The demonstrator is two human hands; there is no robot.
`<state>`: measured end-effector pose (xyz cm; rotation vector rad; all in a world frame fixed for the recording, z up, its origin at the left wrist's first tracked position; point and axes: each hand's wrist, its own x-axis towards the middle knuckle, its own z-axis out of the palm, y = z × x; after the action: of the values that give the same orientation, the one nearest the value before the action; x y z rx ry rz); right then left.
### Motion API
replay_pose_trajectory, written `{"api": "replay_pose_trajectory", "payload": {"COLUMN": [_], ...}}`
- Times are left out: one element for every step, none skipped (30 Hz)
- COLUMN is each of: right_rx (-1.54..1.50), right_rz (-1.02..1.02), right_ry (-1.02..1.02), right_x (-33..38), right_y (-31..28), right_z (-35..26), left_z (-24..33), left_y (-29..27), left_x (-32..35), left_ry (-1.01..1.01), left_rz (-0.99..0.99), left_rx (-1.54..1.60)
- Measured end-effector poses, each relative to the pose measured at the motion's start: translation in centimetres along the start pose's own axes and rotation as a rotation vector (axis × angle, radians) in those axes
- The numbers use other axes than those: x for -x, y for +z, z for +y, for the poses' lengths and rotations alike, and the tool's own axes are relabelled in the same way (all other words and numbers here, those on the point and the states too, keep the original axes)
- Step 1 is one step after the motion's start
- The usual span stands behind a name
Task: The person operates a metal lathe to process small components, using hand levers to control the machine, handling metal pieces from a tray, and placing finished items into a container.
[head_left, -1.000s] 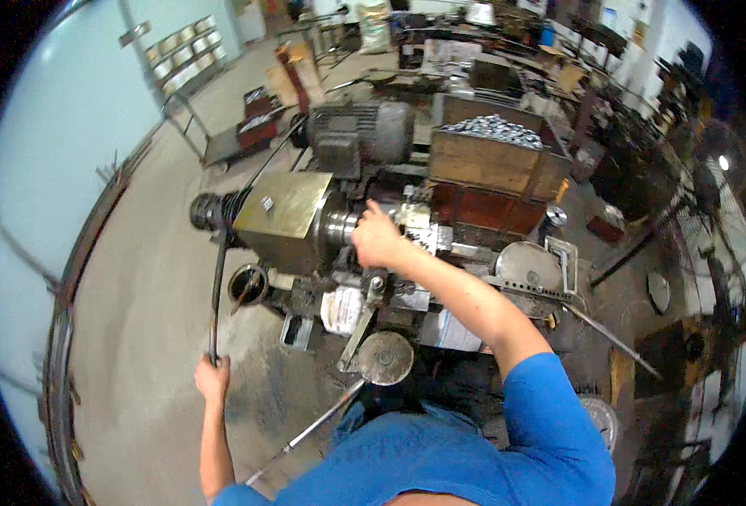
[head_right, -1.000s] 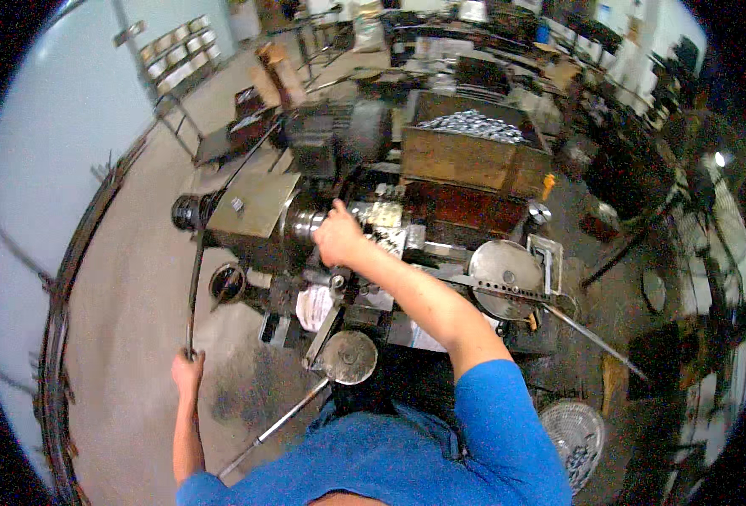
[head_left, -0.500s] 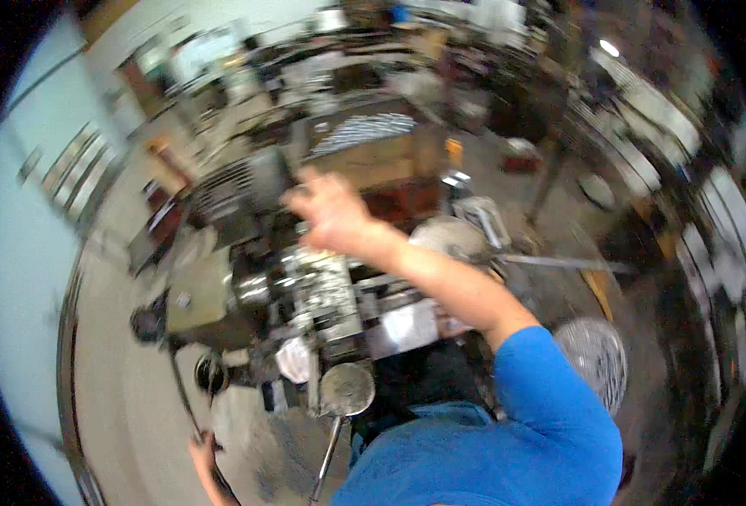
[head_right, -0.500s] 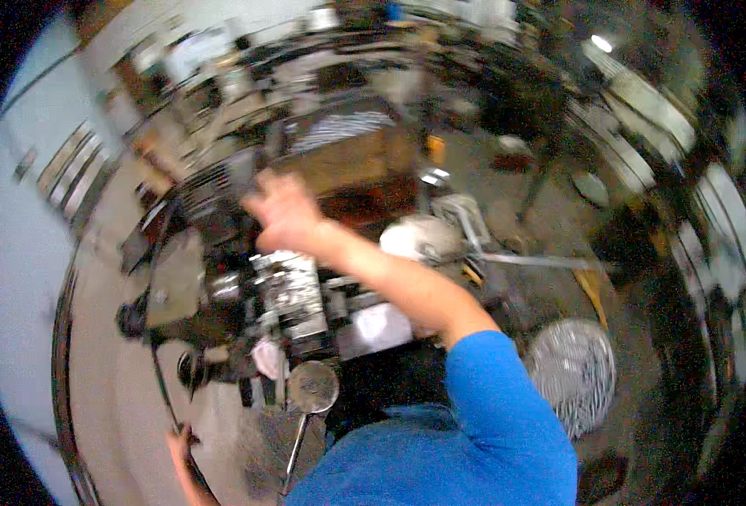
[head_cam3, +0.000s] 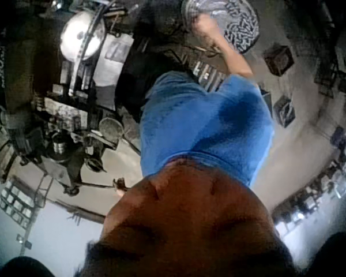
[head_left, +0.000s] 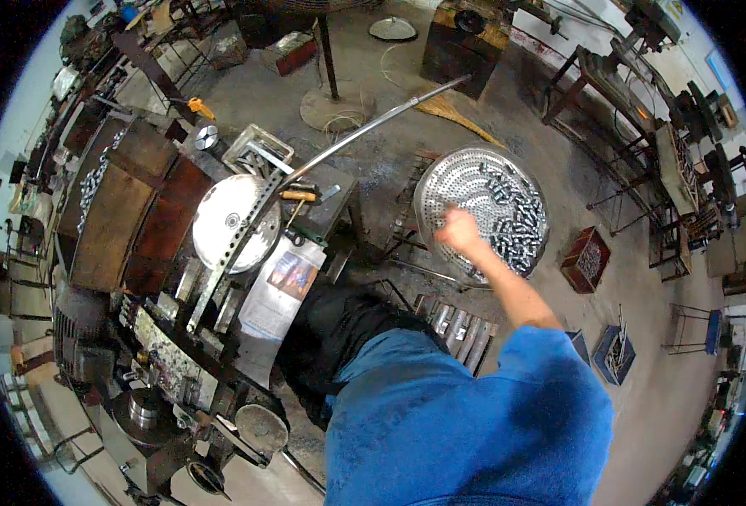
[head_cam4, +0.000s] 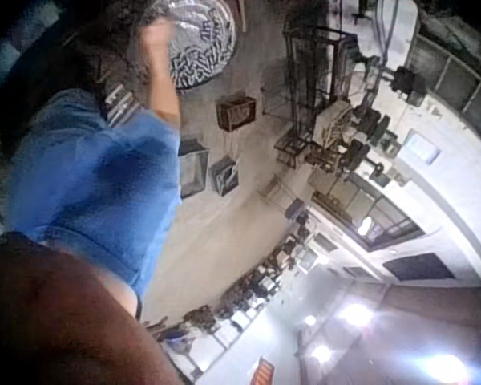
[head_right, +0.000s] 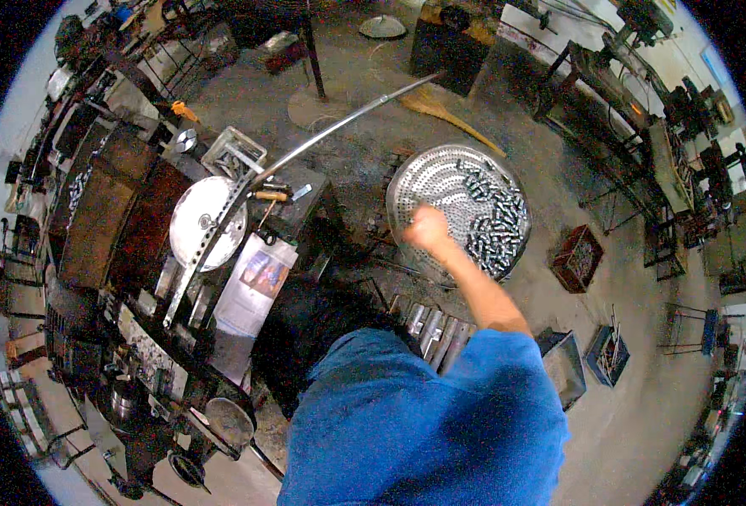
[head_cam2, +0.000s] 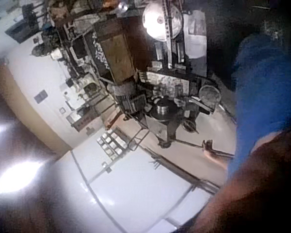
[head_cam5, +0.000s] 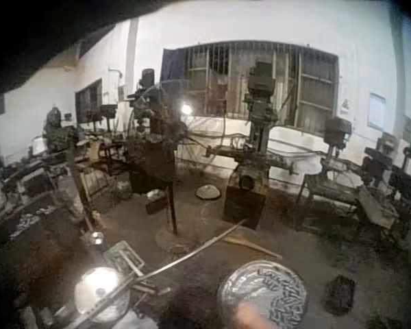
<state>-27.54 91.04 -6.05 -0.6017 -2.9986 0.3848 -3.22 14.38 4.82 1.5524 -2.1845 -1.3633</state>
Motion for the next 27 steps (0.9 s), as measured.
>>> {"api": "replay_pose_trajectory", "payload": {"right_rx": [0.059,0.116,0.053,-0.008,-0.061,-0.115,-0.146,-0.200,-0.130,-0.138,-0.145,0.488,0.580,0.676,0.086,0.297,0.441,0.154,0.605,0.612,0.615,0.611,0.397,0.180,-0.030,-0.261,-0.493], "right_rz": [0.032,0.066,0.091,0.114,0.093,0.071,0.080,0.050,0.088,0.049,0.014,-0.250,-0.142,-0.028,0.076,0.020,-0.181,0.016,-0.015,0.002,-0.066,-0.141,-0.057,0.021,0.103,0.128,0.116], "right_ry": [0.054,0.110,0.258,0.400,0.448,0.492,0.460,0.478,0.532,0.472,0.430,-0.078,-0.130,-0.180,0.317,0.077,0.001,0.288,-0.148,-0.269,-0.266,-0.259,-0.148,-0.039,0.077,-0.076,-0.230], "right_x": [-0.9,-1.8,-3.3,-4.9,-6.4,-7.7,-9.2,-10.1,-11.4,-12.5,-12.6,-14.4,-14.6,-14.8,-15.0,-15.8,-16.6,-16.0,-17.1,-17.4,-17.9,-18.0,-17.4,-16.3,-15.8,-15.5,-15.2], "right_y": [-0.1,0.2,0.4,0.4,-0.2,-0.7,-0.4,-0.1,1.1,2.0,2.6,6.0,6.7,7.0,7.9,7.7,8.5,8.5,8.7,8.8,8.2,7.7,7.4,7.0,5.6,4.9,4.5], "right_z": [3.2,6.3,8.8,10.7,11.6,12.3,13.1,14.2,14.8,14.4,14.6,19.9,22.3,24.3,18.2,26.0,24.9,21.2,26.3,26.7,26.3,24.9,22.2,18.6,15.7,13.9,12.2], "left_z": [0.2,0.6,0.7,0.8,0.4,0.1,-0.6,-0.8,-1.2,-2.6,-3.4,-5.9,-5.5,-2.4,-5.8,-2.7,-2.6,-0.4,-2.0,-1.9,-1.7,-1.3,-0.7,-0.5,-0.7,-0.9,-0.8], "left_y": [0.0,0.0,-0.1,-0.2,-0.6,-1.2,-1.9,-2.8,-3.9,-6.3,-8.4,-9.6,-6.7,-2.2,-8.8,-3.8,-5.1,-5.1,-4.4,-4.2,-3.6,-3.8,-4.2,-4.8,-5.1,-4.6,-4.2], "left_x": [-0.1,-0.3,-0.6,-0.8,-0.9,-0.9,-0.9,-1.3,-1.6,-1.3,-1.8,-4.0,-4.4,-2.1,0.5,-3.0,-2.3,1.6,-1.5,-1.5,-1.1,-0.2,0.7,1.6,1.7,1.1,0.5], "left_ry": [0.000,0.009,0.012,0.016,0.014,0.020,0.022,0.029,0.036,0.038,0.038,-0.075,0.012,0.098,0.107,0.016,0.026,0.043,0.007,-0.005,0.008,0.010,0.015,0.019,0.020,0.016,0.015], "left_rz": [0.003,0.002,0.001,0.001,0.000,0.004,0.014,0.010,0.011,0.037,0.041,0.101,0.152,0.232,0.263,0.217,0.205,0.262,0.233,0.193,0.235,0.241,0.244,0.247,0.233,0.220,0.207], "left_rx": [-0.012,-0.025,-0.031,-0.041,-0.045,-0.048,-0.036,-0.029,-0.009,0.030,0.059,0.184,0.116,0.190,0.178,0.059,0.059,0.087,0.092,0.069,0.074,0.068,0.056,0.046,0.069,0.098,0.125]}}
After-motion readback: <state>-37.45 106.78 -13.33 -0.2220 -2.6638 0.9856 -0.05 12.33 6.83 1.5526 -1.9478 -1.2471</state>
